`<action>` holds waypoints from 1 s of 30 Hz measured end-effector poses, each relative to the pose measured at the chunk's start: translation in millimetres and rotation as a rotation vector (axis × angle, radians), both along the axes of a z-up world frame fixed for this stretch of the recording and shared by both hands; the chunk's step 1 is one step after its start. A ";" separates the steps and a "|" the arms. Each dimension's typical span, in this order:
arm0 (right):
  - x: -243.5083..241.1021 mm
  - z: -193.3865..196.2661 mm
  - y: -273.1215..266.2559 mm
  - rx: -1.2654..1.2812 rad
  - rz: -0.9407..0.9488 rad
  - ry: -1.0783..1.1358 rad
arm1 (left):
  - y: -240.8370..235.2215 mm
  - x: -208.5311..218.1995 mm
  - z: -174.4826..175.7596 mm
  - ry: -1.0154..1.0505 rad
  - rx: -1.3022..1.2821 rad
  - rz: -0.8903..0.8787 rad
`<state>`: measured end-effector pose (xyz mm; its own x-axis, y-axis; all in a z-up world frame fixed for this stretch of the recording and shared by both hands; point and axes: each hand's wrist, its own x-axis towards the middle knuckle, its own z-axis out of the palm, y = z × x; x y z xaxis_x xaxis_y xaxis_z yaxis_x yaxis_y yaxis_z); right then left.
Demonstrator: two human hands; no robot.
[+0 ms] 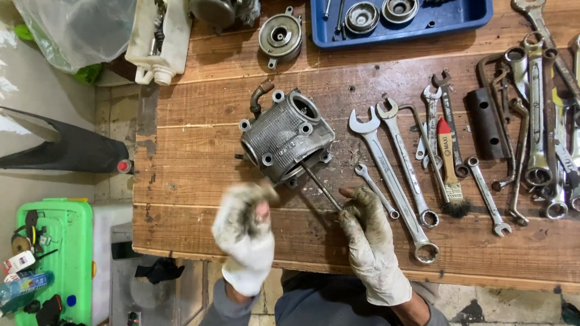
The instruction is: Applying lubricant to motorcycle engine components and inspecting the assembly on a workbench.
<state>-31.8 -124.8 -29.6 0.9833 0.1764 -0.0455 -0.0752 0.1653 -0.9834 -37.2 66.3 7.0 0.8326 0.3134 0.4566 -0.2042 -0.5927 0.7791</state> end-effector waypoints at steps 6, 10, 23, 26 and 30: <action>-12.6 -29.6 0.3 -0.065 -0.063 -0.032 | -5.3 68.9 -1.6 -0.033 0.389 0.047; -11.3 -8.4 -2.7 0.096 -0.067 0.071 | -10.7 75.6 0.4 -0.096 0.326 0.030; -43.7 -43.4 -45.0 0.027 -0.276 0.096 | -10.3 55.4 -14.2 -0.210 0.187 0.005; -51.3 -50.0 -52.9 0.143 -0.306 0.096 | -33.1 22.1 -10.4 -0.420 0.075 0.157; -47.0 -23.6 -53.7 0.238 -0.276 0.000 | -54.6 -13.4 -32.7 -0.296 -0.524 -0.005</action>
